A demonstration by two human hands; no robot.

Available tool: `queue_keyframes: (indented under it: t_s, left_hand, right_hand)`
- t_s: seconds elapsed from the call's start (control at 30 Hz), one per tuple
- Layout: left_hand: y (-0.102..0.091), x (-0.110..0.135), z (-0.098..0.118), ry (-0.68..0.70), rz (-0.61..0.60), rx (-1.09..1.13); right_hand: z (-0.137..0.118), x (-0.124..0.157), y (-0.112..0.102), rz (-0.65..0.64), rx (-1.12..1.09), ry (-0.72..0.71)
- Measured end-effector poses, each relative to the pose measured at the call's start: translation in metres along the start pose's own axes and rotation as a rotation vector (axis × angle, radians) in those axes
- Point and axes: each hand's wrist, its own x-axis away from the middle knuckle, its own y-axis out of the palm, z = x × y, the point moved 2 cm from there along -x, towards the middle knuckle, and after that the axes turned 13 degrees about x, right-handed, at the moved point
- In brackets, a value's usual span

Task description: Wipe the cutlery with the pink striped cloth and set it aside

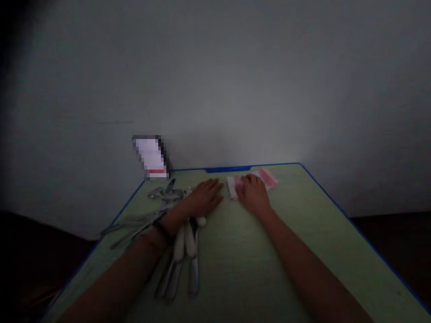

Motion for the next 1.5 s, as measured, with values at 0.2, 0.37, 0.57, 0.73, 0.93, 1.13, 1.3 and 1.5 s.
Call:
queue_keyframes:
  t_s: [0.2, 0.37, 0.57, 0.73, 0.93, 1.13, 1.3, 1.5]
  left_hand:
    - [-0.0011, 0.0004, -0.0004, 0.003, 0.006, -0.005]
    - [0.0011, -0.0014, -0.0021, 0.013, 0.007, -0.013]
    - [0.0025, -0.0037, -0.0034, 0.011, 0.000, -0.023]
    - [0.0012, -0.0038, -0.0026, 0.008, -0.011, -0.023]
    - [0.0017, -0.0045, -0.0034, 0.005, -0.010, -0.030]
    - [0.0021, -0.0037, -0.0038, -0.005, -0.013, -0.029]
    - [-0.0002, -0.0030, -0.0023, -0.007, -0.019, -0.016]
    - [0.0003, -0.0032, -0.0024, -0.017, -0.017, -0.015]
  right_hand:
    - [-0.0002, 0.0000, -0.0009, -0.001, 0.004, -0.001]
    - [-0.0007, 0.0000, -0.0024, 0.005, -0.005, 0.008]
    - [-0.0007, -0.0007, -0.0017, -0.006, -0.012, 0.020]
    - [-0.0004, -0.0004, -0.0007, -0.003, -0.016, 0.022]
    - [0.0002, -0.0006, -0.0016, 0.002, -0.031, 0.023]
    - [0.0007, -0.0008, -0.0007, 0.002, -0.034, 0.023]
    - [0.0006, -0.0006, -0.0017, 0.011, -0.041, 0.022]
    - [0.0004, -0.0010, -0.0009, 0.004, -0.036, 0.024]
